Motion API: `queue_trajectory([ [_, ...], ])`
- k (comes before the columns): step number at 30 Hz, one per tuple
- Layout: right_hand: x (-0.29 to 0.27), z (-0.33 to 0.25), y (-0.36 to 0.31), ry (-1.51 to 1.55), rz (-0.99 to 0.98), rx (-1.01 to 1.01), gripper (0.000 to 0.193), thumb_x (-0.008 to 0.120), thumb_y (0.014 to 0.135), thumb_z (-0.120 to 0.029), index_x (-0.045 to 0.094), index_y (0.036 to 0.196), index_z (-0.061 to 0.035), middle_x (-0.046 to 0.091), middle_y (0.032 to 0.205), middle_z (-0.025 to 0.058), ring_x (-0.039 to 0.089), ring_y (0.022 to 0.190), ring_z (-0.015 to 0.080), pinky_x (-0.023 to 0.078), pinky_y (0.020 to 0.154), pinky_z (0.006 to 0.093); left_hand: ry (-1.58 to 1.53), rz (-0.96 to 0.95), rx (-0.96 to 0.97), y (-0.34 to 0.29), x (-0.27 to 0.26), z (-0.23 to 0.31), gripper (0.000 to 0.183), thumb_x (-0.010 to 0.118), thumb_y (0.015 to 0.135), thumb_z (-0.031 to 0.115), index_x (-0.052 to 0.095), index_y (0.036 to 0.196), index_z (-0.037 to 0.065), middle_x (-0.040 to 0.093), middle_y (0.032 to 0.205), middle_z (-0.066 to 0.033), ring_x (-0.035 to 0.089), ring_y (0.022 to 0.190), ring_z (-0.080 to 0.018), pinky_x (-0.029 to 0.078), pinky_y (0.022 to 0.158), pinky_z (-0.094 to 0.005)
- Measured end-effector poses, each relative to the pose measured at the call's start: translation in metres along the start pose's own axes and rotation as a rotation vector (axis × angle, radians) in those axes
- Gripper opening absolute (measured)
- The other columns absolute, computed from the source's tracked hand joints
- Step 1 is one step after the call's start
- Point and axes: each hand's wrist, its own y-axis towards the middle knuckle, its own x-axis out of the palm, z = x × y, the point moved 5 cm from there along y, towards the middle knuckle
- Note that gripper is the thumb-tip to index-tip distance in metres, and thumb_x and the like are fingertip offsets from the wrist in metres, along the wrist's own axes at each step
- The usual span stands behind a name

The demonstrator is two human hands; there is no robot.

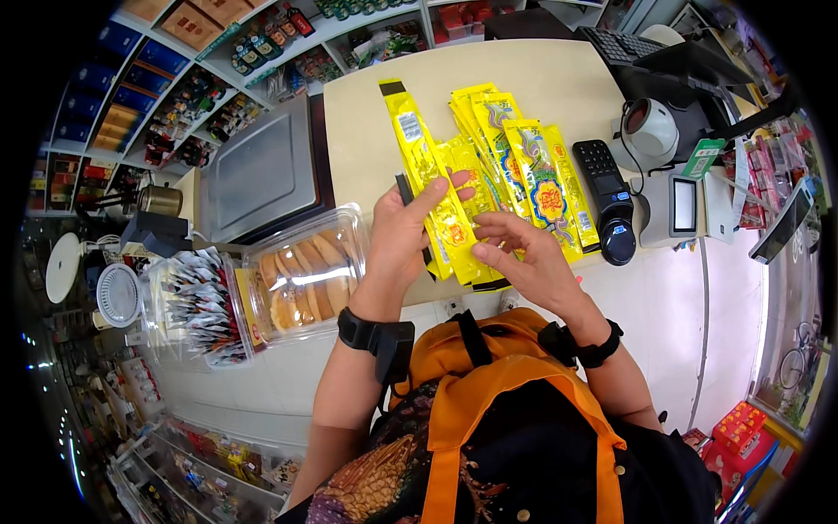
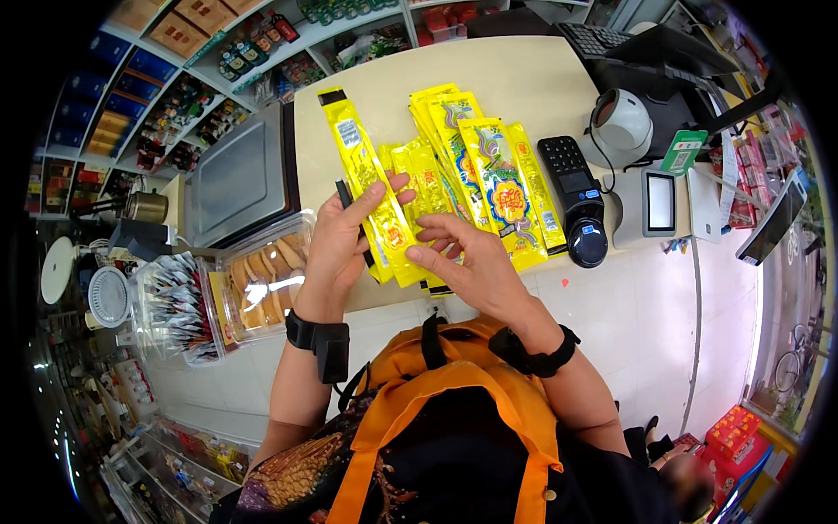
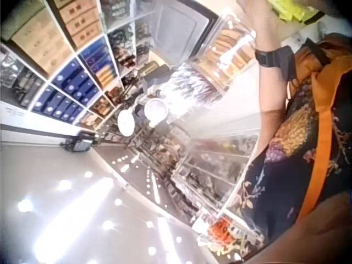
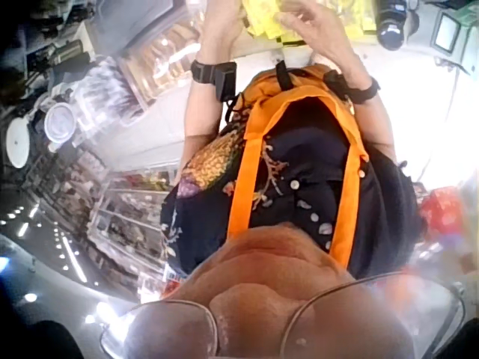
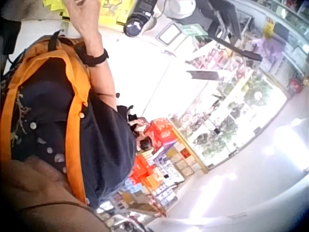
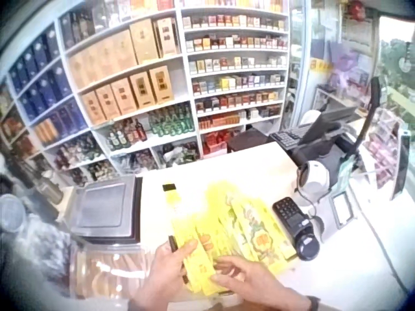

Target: The person counts yellow snack packets on a checkout counter by picking them up and moving them one by one into a pile, and then holds up two packets to check the labels on the back.

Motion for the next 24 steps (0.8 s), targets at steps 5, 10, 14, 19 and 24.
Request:
queue_trajectory([
  [5, -0.007, 0.011, -0.009, 0.249, -0.096, 0.192, 0.021, 0.067, 0.091, -0.016, 0.061, 0.105, -0.0005, 0.065, 0.088, -0.0005, 0.051, 0.071, 0.0014, 0.042, 0.063, 0.0173, -0.016, -0.032, -0.027, -0.007, 0.031, -0.008, 0.031, 0.059, 0.096, 0.017, 0.054, 0.119, -0.004, 0.066, 0.113, -0.0144, 0.066, 0.094, -0.0178, 0.057, 0.07, -0.0297],
  [10, -0.042, 0.023, -0.021, 0.334, 0.023, 0.167, 0.017, 0.061, 0.095, -0.013, 0.06, 0.105, 0.0006, 0.067, 0.09, 0.0012, 0.052, 0.073, 0.0006, 0.043, 0.063, 0.0172, -0.076, -0.108, -0.083, -0.001, 0.028, -0.02, 0.025, 0.058, 0.097, 0.02, 0.055, 0.112, 0.001, 0.066, 0.102, -0.0065, 0.056, 0.069, -0.0025, 0.032, 0.043, -0.0167],
  [14, -0.068, 0.019, -0.034, 0.388, 0.159, 0.183, 0.02, 0.059, 0.096, -0.013, 0.057, 0.109, 0.0021, 0.069, 0.095, 0.0074, 0.062, 0.072, 0.0074, 0.05, 0.065, 0.0211, 0.045, -0.071, -0.031, -0.002, 0.044, -0.024, 0.025, 0.054, 0.099, 0.021, 0.055, 0.114, 0.001, 0.068, 0.104, -0.0093, 0.052, 0.062, -0.0002, 0.025, 0.04, -0.0165],
  [19, -0.107, 0.015, -0.05, 0.225, 0.447, 0.048, 0.024, 0.058, 0.096, -0.012, 0.058, 0.115, 0.0038, 0.068, 0.097, 0.009, 0.065, 0.074, 0.0108, 0.051, 0.062, 0.0221, 0.117, -0.146, -0.002, -0.001, 0.058, -0.029, 0.029, 0.05, 0.1, 0.019, 0.053, 0.119, -0.002, 0.067, 0.114, -0.0169, 0.056, 0.065, -0.0017, 0.025, 0.04, -0.016],
  [24, -0.116, 0.007, -0.061, 0.168, 0.544, -0.08, 0.026, 0.055, 0.097, -0.009, 0.059, 0.12, 0.0025, 0.066, 0.101, 0.0094, 0.067, 0.079, 0.012, 0.051, 0.063, 0.0218, 0.139, -0.187, -0.014, -0.001, 0.069, -0.037, 0.031, 0.05, 0.1, 0.02, 0.052, 0.12, -0.003, 0.068, 0.113, -0.0171, 0.055, 0.064, 0.0006, 0.025, 0.04, -0.0149],
])
